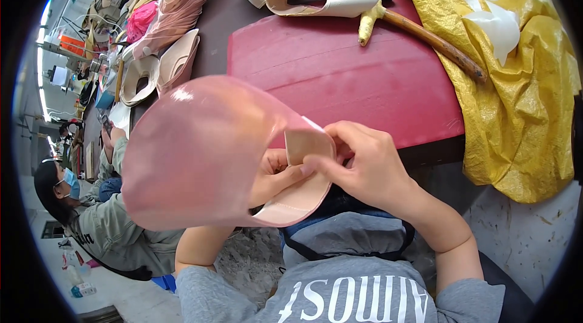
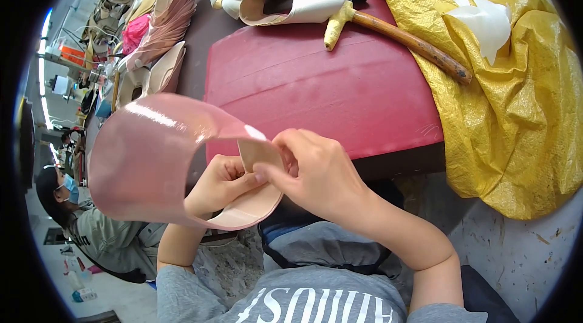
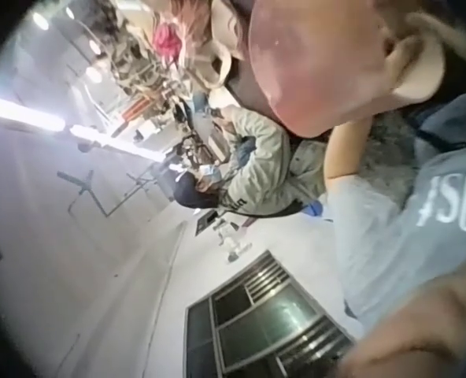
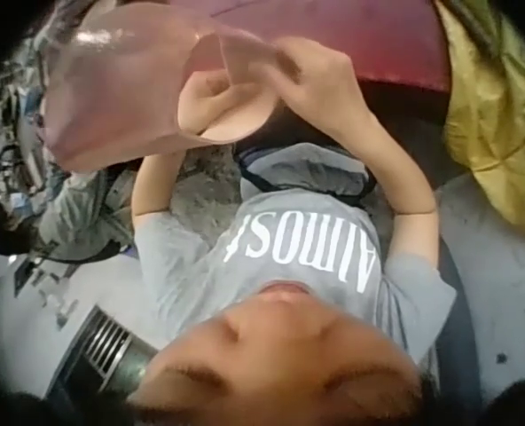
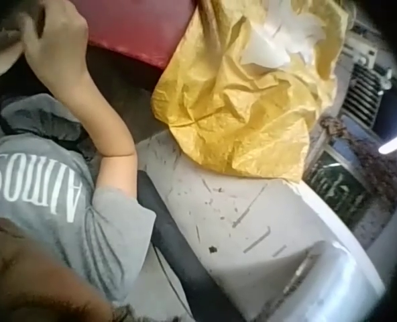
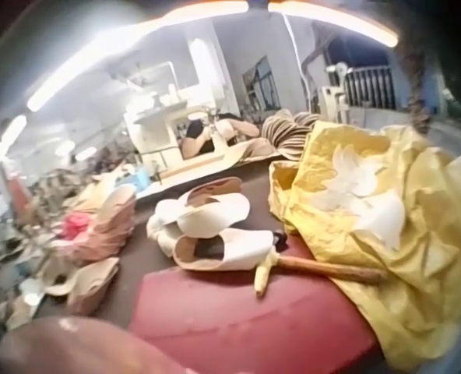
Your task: Manually assembling shoe components by inserting liners and shaping materials with a hammer.
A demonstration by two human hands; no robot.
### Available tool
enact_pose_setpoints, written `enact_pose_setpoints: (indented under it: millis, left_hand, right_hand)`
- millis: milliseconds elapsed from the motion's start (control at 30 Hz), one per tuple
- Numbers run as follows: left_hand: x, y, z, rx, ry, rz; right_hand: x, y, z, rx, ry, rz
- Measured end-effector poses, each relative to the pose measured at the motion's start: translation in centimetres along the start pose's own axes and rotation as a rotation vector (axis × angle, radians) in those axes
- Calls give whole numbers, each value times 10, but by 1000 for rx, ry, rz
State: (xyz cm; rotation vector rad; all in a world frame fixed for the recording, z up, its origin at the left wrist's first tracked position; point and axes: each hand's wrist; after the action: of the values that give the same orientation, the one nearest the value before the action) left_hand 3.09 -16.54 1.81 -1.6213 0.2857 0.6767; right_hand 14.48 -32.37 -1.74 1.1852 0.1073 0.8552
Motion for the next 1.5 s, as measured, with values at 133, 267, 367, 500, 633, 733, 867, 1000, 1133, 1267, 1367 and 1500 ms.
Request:
enact_pose_setpoints:
  millis: [133, 267, 367, 500, 633, 733, 867, 1000, 1133, 1267, 1367, 1500]
  left_hand:
    - [-3, 13, 9, 349, -40, -198]
    - [-9, 3, -6, 193, -29, -193]
    - [-14, -4, -15, 38, -29, -196]
    - [-12, 3, 3, 144, -34, -196]
    - [-15, 10, 25, 291, -62, -198]
    - [-11, -9, 7, 250, -49, -133]
    - [-8, -14, -1, 264, -69, -125]
    - [1, 6, 7, 447, -126, -279]
    - [22, 31, 19, 417, -224, -607]
    - [3, -14, 12, 571, -246, -422]
    - [-4, -26, 20, 732, -324, -416]
    - [-4, -30, 35, 1075, -484, -560]
  right_hand:
    - [3, -3, 8, 140, 323, -207]
    - [1, -2, 6, 208, 228, -180]
    - [-1, -3, 0, 205, 158, -126]
    - [-3, -8, -6, 122, 31, -6]
    - [3, 0, 2, 106, 226, -121]
    - [1, -3, 1, 67, 207, -97]
    - [3, -8, 5, 61, 201, -105]
    - [3, -10, 12, 151, 211, -231]
    - [-2, -14, 5, 199, 331, -284]
    - [10, -5, 14, -53, 32, -54]
    - [29, -9, 36, 111, -146, -295]
    - [42, -11, 61, 448, -116, -452]
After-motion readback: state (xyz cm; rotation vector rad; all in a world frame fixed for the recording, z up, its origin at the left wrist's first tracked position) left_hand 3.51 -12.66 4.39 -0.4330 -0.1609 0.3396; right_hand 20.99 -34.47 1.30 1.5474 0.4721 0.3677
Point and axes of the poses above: each hand's wrist, its own x-axis towards the middle knuckle, its own z-axis out of the back of the hand, y = z × x, and after that the axes turned 10 degrees about -x, right-handed
